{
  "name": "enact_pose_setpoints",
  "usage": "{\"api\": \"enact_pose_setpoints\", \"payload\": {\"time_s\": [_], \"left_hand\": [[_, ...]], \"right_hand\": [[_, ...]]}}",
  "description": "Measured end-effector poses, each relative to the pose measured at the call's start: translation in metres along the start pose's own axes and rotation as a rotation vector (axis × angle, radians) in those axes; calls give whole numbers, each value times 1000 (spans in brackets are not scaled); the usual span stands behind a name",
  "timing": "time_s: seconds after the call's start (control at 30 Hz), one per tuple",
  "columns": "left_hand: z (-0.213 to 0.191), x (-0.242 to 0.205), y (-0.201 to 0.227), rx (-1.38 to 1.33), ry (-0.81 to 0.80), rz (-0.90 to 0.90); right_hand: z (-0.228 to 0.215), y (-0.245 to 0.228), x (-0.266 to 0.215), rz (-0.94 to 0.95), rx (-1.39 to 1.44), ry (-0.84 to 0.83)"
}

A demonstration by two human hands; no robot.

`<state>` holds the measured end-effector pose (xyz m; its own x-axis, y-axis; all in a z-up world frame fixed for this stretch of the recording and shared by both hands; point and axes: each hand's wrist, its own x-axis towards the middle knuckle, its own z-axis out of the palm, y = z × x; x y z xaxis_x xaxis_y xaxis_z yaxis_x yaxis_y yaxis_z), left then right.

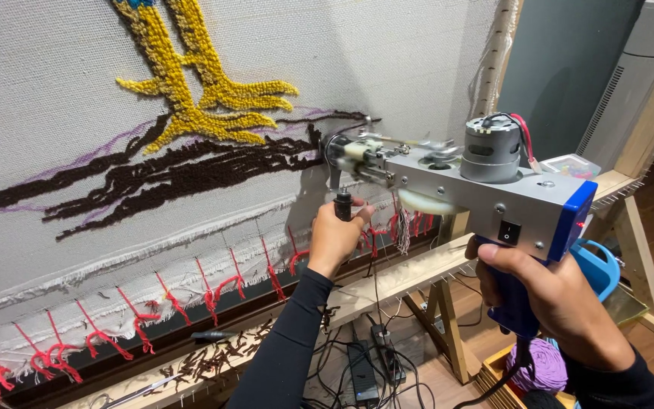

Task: The person uses a tufting gun to add yarn to a mounted rug canvas.

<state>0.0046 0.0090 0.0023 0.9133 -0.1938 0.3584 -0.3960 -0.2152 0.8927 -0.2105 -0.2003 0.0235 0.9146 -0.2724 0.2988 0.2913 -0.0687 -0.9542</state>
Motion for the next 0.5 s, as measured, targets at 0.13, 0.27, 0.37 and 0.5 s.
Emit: {"api": "enact_pose_setpoints", "payload": {"time_s": [0.13,0.27,0.37,0.5], "left_hand": [[-3,0,9,75,3,-5],[-5,4,11,60,19,-8],[-6,7,12,66,19,5],[-4,10,7,58,12,40]], "right_hand": [[12,-15,-2,4,-22,29],[17,-20,-2,62,80,42],[19,-22,-2,66,43,84],[12,-17,-1,56,64,65]]}}
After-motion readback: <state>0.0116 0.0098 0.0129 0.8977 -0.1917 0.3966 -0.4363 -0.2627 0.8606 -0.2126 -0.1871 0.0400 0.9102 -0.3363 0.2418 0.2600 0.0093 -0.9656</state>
